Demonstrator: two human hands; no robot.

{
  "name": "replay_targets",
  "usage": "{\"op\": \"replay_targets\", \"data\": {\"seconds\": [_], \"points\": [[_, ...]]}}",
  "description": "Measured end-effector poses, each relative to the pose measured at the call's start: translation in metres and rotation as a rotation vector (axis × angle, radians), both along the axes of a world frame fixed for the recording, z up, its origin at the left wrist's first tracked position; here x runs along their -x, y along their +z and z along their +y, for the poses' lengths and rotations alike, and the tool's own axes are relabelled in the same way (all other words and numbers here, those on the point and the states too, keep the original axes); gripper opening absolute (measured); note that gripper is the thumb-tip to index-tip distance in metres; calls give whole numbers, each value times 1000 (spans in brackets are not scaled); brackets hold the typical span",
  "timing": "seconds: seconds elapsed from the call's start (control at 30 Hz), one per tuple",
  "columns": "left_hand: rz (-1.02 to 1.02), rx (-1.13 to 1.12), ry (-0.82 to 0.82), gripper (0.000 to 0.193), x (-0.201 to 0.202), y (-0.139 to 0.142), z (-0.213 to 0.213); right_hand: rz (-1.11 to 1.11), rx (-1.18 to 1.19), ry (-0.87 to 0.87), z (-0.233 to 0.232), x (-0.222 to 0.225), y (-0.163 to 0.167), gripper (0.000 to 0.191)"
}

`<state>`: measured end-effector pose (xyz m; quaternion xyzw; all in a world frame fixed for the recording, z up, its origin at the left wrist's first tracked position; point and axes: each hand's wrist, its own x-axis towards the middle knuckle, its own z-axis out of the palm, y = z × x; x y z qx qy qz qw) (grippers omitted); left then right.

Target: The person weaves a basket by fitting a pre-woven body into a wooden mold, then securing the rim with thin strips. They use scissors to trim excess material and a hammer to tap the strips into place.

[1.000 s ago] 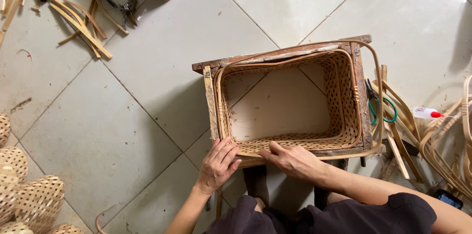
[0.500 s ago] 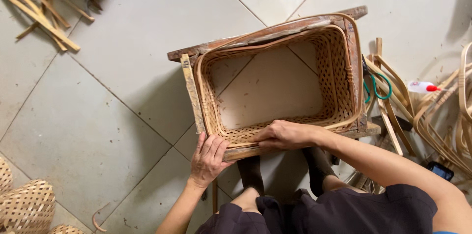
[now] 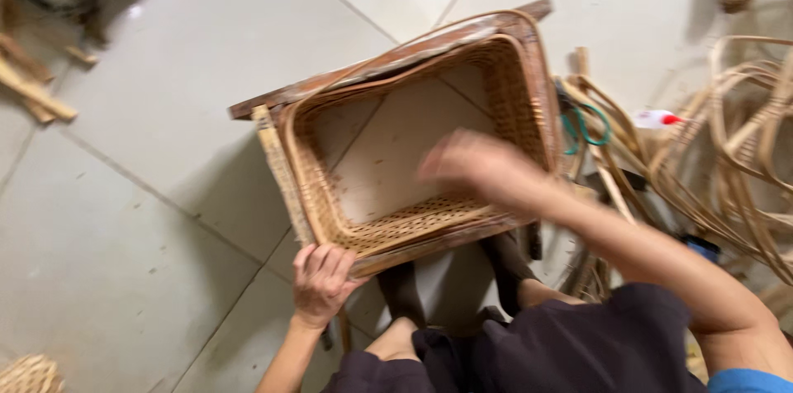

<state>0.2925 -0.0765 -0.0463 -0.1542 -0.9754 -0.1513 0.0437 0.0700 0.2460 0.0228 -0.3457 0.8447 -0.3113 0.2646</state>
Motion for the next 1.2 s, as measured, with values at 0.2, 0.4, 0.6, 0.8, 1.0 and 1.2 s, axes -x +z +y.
{"op": "replay_targets", "data": {"seconds": [0.2,0.4,0.6,0.8,1.0,1.2], "points": [[-14,31,23,53,-2,7,6,38,-369,-647,70,78,39,32],[0,48,8,52,-1,10,7,47,-389,-628,39,92,40,28],[18,73,11,52,-2,8,8,83,-451,-601,31,103,9,27],[7,84,17,54,-3,7,8,159,-515,-582,52,82,-32,29],[1,67,24,54,-3,11,9,531,-838,-361,60,78,-49,17],[7,49,22,55,1,14,9,610,-711,-97,83,39,6,40]]}}
